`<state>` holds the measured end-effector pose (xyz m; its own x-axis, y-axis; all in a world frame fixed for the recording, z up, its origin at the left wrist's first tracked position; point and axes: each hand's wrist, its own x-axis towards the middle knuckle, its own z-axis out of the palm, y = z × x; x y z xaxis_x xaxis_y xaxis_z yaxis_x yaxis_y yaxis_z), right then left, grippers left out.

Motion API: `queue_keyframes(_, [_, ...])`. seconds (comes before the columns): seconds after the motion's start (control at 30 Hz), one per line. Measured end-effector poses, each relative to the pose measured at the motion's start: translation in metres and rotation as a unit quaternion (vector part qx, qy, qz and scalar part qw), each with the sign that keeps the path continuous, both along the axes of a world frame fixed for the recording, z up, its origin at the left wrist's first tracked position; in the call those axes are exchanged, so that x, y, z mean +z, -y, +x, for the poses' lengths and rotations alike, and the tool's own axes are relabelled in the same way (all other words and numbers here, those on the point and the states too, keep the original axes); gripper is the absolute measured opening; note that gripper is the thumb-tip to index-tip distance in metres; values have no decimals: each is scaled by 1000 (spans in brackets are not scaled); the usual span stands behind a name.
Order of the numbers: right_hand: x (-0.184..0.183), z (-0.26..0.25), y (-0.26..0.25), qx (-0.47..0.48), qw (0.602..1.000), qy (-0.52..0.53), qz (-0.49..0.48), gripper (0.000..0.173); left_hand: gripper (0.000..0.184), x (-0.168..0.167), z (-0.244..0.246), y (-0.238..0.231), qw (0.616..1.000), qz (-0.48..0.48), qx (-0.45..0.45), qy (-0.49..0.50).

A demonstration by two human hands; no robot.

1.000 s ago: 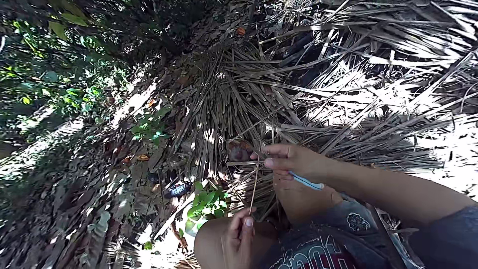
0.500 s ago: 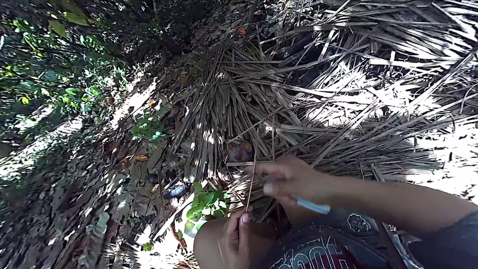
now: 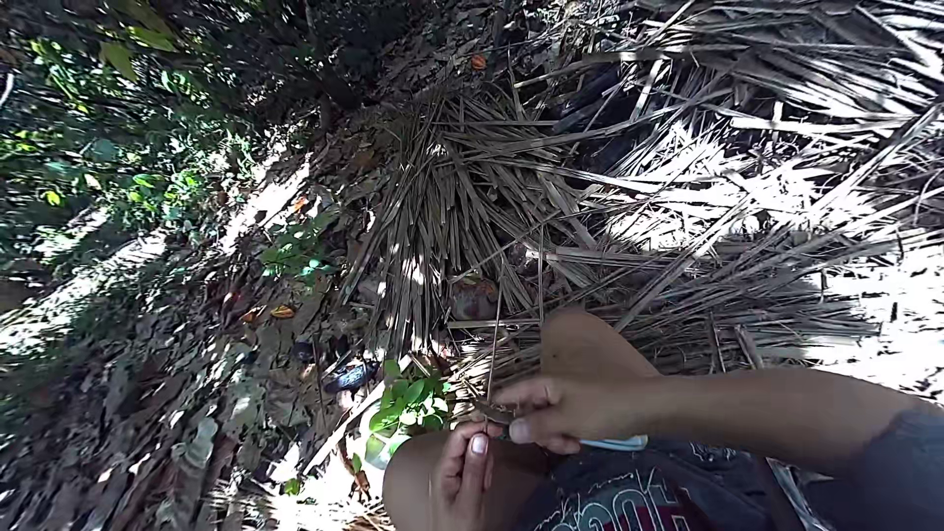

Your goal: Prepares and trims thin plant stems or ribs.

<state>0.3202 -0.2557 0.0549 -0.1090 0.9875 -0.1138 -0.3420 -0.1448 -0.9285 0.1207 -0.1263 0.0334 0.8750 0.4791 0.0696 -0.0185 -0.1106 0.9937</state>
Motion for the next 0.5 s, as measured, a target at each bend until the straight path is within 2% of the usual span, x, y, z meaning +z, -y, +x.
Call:
queue_keyframes(0.07, [3, 17, -4, -38, 999, 3, 10, 32, 23, 0, -4, -3, 1000, -18, -20, -2])
queue_keyframes(0.13, [11, 48, -3, -141, 990, -4, 27, 28, 24, 0, -9, -4, 999, -28, -29, -8])
queue_keyframes(0.2, [14, 73, 0, -263, 962, -33, 70, 31, 24, 1, -12, -4, 998, -43, -32, -10])
queue_keyframes(0.27, [20, 84, 6, -330, 937, -35, 110, 38, 25, 0, -12, -5, 997, -66, -34, -6])
queue_keyframes(0.33, [23, 68, 11, -259, 961, -19, 90, 50, 25, 1, -11, -5, 996, -85, -37, -4])
queue_keyframes(0.4, [19, 30, 9, -105, 994, 12, 41, 54, 25, 3, -8, -4, 993, -106, -43, 1])
queue_keyframes(0.47, [10, 3, 0, -11, 1000, 5, 25, 48, 23, 4, -6, -4, 991, -122, -57, 8])
queue_keyframes(0.5, [7, 4, -3, -11, 1000, 4, 29, 40, 23, 4, -7, -4, 990, -128, -65, 7])
